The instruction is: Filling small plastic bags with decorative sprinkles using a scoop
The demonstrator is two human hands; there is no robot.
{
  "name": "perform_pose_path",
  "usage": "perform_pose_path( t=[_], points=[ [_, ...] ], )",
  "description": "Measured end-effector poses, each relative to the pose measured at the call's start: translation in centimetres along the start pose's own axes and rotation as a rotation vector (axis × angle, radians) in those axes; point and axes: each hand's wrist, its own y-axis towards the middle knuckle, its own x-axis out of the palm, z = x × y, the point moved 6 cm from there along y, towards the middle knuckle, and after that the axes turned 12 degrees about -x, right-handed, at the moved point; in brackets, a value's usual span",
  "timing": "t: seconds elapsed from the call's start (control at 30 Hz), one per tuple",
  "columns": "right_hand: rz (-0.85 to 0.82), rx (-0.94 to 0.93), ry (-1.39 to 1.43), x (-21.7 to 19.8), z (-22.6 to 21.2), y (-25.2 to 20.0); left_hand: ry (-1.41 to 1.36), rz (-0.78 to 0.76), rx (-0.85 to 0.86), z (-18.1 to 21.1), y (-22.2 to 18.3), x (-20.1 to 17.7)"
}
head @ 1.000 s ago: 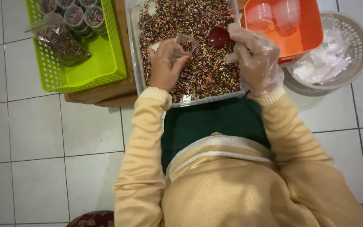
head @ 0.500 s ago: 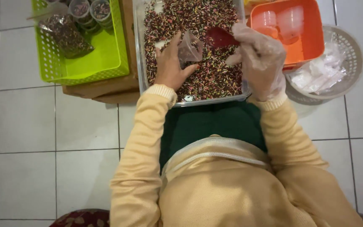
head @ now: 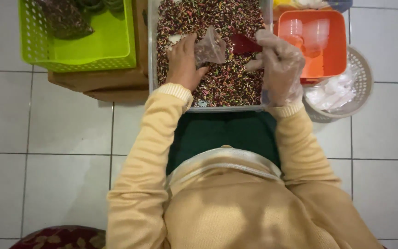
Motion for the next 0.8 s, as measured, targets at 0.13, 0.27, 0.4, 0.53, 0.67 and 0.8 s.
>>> perform_pose_path(
  t=[0.13,0.27,0.4,0.53,0.67,0.8],
  points=[
    [-0.010,-0.077,-0.003,-0.9,0.2,0.1,-0.064,-0.018,-0.004,0.1,-0.3,-0.5],
    [-0.051,-0.186,-0.072,0.2,-3.2,1.6,-0.055,-0.046,-0.051,0.1,-0.3,-0.7],
    [-0.135,-0.238,-0.133,1.6,-4.7,2.0,-0.039,-0.037,-0.027,-0.1,-0.5,-0.7],
    [-0.108,-0.335,-0.241,0.9,-2.6,1.6,-0.085,-0.040,-0.012,0.1,-1.4,-1.9],
    [-0.047,-0.048,-0.169,1.2,-1.0,1.1,-0.112,-0.087,-0.032,-0.3,-2.2,-2.8],
    [0.068,0.071,-0.081,1.1,-1.0,2.0,-0.058,-0.123,-0.032,-0.9,-3.2,-3.7]
  ],
)
